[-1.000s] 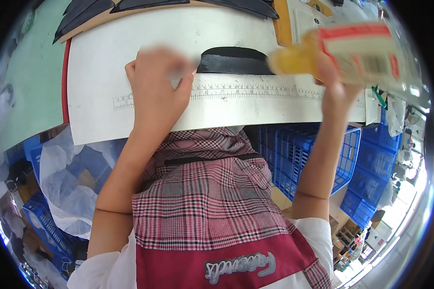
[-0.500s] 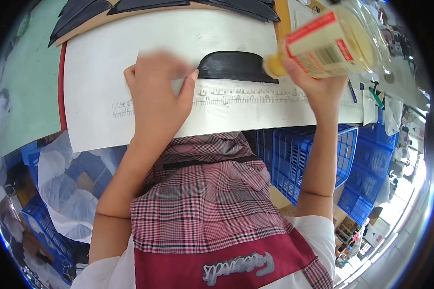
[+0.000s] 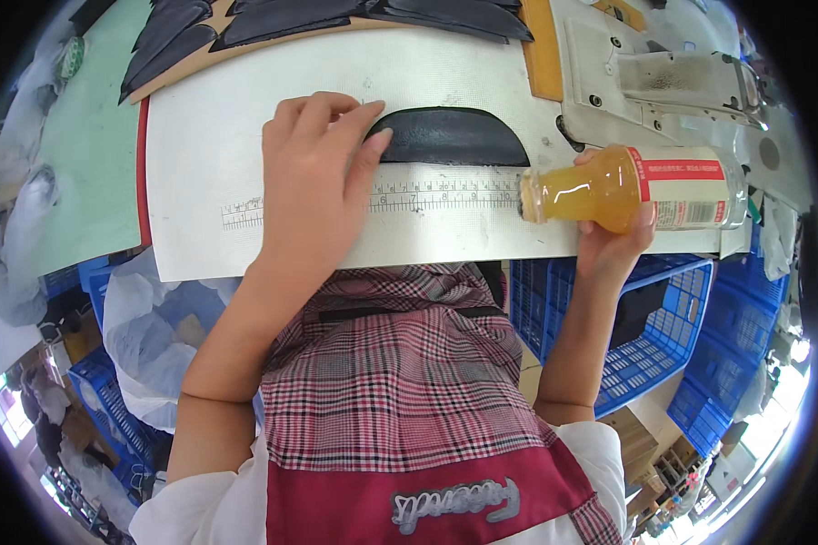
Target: The person applies liquid adhesive from a plastic bottle to the edges of black semi-circular fabric pieces. They pick up each piece, apply the liquid along the curved edge, and place it back on a stack. The person also handles a plastic bag containing additional pieces.
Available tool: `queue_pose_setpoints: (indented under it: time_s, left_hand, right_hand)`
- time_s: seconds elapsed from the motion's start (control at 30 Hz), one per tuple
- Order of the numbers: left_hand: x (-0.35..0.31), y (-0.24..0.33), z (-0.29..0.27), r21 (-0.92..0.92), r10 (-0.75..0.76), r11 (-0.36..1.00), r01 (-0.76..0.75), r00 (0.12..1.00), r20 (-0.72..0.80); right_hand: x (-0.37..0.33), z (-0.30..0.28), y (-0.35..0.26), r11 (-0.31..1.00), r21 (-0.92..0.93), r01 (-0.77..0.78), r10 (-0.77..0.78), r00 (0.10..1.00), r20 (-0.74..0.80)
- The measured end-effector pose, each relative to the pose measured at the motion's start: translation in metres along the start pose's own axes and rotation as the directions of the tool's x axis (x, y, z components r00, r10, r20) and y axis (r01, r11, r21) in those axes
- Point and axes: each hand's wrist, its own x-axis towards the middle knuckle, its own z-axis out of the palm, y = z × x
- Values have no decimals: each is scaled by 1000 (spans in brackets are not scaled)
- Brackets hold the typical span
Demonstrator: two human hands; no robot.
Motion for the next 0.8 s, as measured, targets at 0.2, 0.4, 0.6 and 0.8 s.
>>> queue_pose_setpoints:
  time_s: [0.2, 0.4, 0.6, 0.8]
  left_hand:
    - [-3, -3, -6, 114, 83, 990, -80, 996, -17]
    - [-3, -1, -6, 172, 141, 977, -128, 988, -66]
    - [-1, 4, -6, 14, 85, 996, -84, 996, -16]
    - [7, 8, -16, -320, -323, 879, 355, 935, 149]
  right_hand:
    - [-6, 6, 4, 993, 114, -7, -5, 994, 106]
    - [-5, -2, 4, 990, 124, -69, 46, 983, 176]
    - [-5, 7, 5, 995, 102, 5, -14, 995, 94]
    - [-4, 1, 5, 985, 165, -59, 29, 983, 179]
